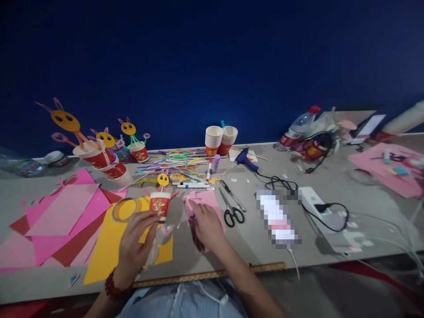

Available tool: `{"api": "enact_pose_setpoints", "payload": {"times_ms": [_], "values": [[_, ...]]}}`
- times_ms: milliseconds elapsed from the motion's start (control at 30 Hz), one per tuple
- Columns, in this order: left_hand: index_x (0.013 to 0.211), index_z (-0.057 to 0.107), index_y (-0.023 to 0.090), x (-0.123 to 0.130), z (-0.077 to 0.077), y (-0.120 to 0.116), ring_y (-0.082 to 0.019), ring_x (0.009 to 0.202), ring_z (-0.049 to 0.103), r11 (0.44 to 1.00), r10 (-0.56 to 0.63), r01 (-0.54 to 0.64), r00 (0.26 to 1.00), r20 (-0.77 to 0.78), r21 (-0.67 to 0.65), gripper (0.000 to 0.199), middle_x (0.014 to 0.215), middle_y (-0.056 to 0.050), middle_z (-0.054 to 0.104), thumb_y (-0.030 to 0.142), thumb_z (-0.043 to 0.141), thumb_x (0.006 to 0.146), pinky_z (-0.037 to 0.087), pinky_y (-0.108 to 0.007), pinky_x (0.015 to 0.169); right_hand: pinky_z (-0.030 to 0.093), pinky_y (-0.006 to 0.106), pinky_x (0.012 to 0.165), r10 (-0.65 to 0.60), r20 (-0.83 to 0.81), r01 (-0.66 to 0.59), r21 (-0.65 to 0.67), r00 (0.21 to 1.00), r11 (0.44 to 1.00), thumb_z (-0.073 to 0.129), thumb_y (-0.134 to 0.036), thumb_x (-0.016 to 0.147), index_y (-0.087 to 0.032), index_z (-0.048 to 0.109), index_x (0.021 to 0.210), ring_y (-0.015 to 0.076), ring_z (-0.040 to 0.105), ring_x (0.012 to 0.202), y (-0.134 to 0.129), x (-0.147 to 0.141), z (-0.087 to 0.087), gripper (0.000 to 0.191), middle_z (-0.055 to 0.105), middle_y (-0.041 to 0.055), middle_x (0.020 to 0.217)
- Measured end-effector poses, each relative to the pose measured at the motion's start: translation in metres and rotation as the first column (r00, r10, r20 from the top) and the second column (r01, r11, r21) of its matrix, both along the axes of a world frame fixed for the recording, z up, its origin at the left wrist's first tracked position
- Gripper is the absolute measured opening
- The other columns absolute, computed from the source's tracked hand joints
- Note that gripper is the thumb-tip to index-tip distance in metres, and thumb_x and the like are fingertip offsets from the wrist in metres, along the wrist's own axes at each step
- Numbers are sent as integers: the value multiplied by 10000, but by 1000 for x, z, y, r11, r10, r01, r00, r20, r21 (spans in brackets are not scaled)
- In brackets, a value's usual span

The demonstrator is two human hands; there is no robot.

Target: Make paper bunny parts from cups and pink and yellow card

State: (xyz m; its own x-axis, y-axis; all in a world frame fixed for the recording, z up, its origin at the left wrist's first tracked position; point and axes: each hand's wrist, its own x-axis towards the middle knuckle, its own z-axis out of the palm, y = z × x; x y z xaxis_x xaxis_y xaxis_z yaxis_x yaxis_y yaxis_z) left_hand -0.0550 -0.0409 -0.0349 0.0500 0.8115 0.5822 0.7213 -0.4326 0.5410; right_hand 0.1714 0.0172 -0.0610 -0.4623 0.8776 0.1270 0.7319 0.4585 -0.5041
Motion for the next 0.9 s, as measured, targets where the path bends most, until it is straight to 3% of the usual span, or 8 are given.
{"api": "enact_pose_setpoints", "payload": {"times_ms": [100,167,333,500,667,767,833,900], "values": [[1081,649,222,22,-2,-2,-212,1043,648,985,-128,134,990,60,-110,220,1084,-91,685,126,514,936,553,-352,884,487,412,891,-40,-116,29,-90,992,996,488,30,737,-156,458,1412,267,609,985,-1,3,-3,702,678,119,1064],[1090,642,219,34,-3,-1,-199,1015,656,967,-194,203,978,71,-154,230,1057,-85,696,121,490,948,559,-331,864,498,386,856,-86,-285,39,-167,955,985,511,-4,757,-169,464,1392,236,624,911,-1,5,-2,658,676,78,981],[1078,625,215,55,-3,3,-214,985,650,962,-243,238,970,-24,-136,163,1038,-82,705,181,560,932,548,-368,872,508,283,703,-210,-702,-70,-348,680,935,588,-143,818,-233,462,1350,159,602,757,-9,7,10,554,602,-5,861],[1050,605,212,62,-4,6,-216,971,640,965,-232,226,972,-34,-133,143,1032,-83,696,156,546,931,539,-367,850,502,293,718,-266,-809,-132,-385,524,913,609,-188,825,-240,461,1345,157,582,775,-22,0,22,543,577,9,892],[1025,607,219,61,-4,5,-201,988,646,933,-240,288,945,221,-216,143,1029,-65,692,142,542,924,522,-342,863,499,307,765,-268,-847,-172,-381,459,908,660,-247,851,-251,449,1354,166,592,820,-28,-5,26,545,582,17,914],[946,629,209,62,-3,5,-186,926,659,888,-117,333,831,543,-318,56,964,-50,688,194,586,914,524,-308,827,498,302,755,-271,-860,-194,-382,431,904,666,-265,875,-268,444,1364,173,603,843,-31,-4,30,537,611,29,951],[898,627,197,64,-3,6,-161,815,656,834,33,396,658,752,-383,54,868,-27,677,251,627,901,525,-279,765,494,287,688,-301,-855,-162,-398,422,903,651,-284,899,-271,482,1318,173,604,794,-33,-3,32,453,625,27,924],[871,615,190,66,-3,8,-136,725,631,783,167,469,474,865,-408,109,787,-3,653,291,653,889,513,-258,718,479,273,646,-325,-846,-81,-392,423,916,659,-294,898,-256,581,1164,170,592,757,-35,-2,34,280,612,21,875]]}}
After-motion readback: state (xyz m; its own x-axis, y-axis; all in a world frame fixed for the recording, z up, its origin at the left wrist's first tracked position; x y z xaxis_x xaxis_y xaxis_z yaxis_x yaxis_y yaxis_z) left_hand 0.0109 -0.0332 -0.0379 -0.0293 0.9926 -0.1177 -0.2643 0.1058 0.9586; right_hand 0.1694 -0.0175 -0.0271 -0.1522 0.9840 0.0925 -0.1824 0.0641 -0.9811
